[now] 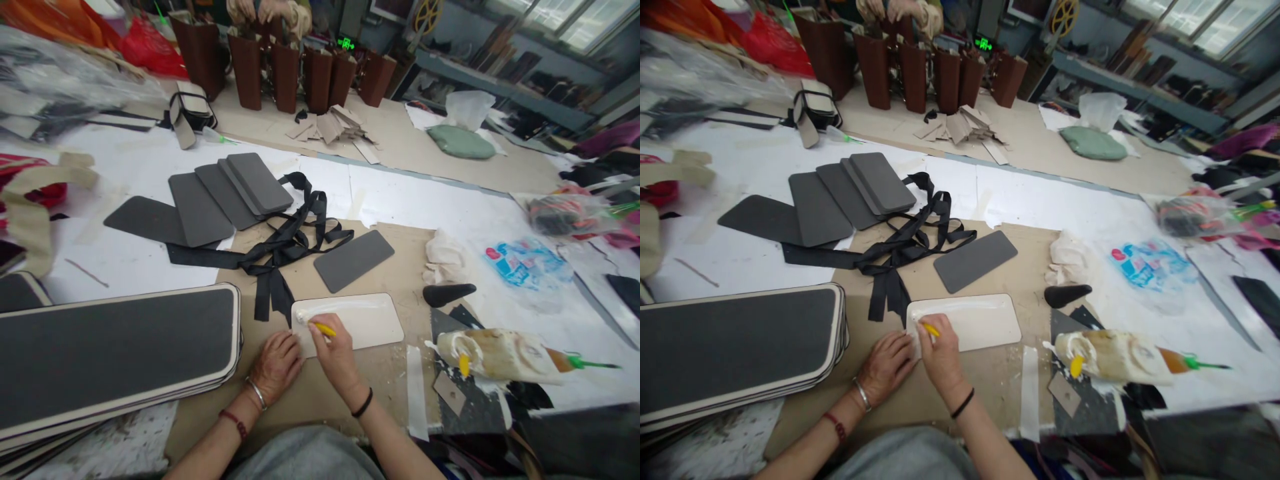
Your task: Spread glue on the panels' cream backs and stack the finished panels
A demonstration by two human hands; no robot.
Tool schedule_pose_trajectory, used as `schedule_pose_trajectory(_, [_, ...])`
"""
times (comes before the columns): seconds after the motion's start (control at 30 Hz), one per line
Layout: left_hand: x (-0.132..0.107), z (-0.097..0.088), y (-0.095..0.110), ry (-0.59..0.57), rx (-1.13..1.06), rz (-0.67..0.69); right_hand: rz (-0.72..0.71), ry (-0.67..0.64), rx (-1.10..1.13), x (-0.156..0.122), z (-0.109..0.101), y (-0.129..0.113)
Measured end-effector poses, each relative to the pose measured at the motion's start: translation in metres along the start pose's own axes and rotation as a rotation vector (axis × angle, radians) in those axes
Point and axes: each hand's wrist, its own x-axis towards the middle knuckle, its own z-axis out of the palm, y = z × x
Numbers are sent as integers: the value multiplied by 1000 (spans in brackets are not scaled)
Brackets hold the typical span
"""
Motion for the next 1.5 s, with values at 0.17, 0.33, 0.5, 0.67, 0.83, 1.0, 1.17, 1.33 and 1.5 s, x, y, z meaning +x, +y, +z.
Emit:
schedule_pose_trajectory(0.17, [-5, 2, -3, 21, 28, 34, 101, 209, -187, -3, -62, 46])
schedule_pose_trajectory(0.33, [-7, 4, -6, 54, 35, 58, 96, 334, -441, -11, -119, 79])
schedule_pose_trajectory(0.5, [-9, 6, -10, 60, 55, 102, 78, 239, -356, -24, -86, 53])
schedule_pose_trajectory(0.67, [-8, 6, -11, 90, 65, 118, 177, 135, 89, -37, -23, 15])
schedule_pose_trajectory(0.83, [-7, 7, -13, 103, 57, 133, 328, 345, 52, -36, -60, 46])
schedule_pose_trajectory(1.0, [-7, 9, -15, 114, 51, 143, 463, 641, 51, -33, -131, 64])
schedule_pose_trajectory(1.17, [-7, 12, -18, 130, 50, 173, 628, 789, 801, -39, -161, 25])
schedule_pose_trajectory(1.33, [-9, 15, -25, 153, 78, 220, 706, 853, 923, -52, -178, 2])
schedule_pose_trajectory(1.5, [-8, 16, -31, 171, 112, 285, 598, 921, 732, -68, -215, 17])
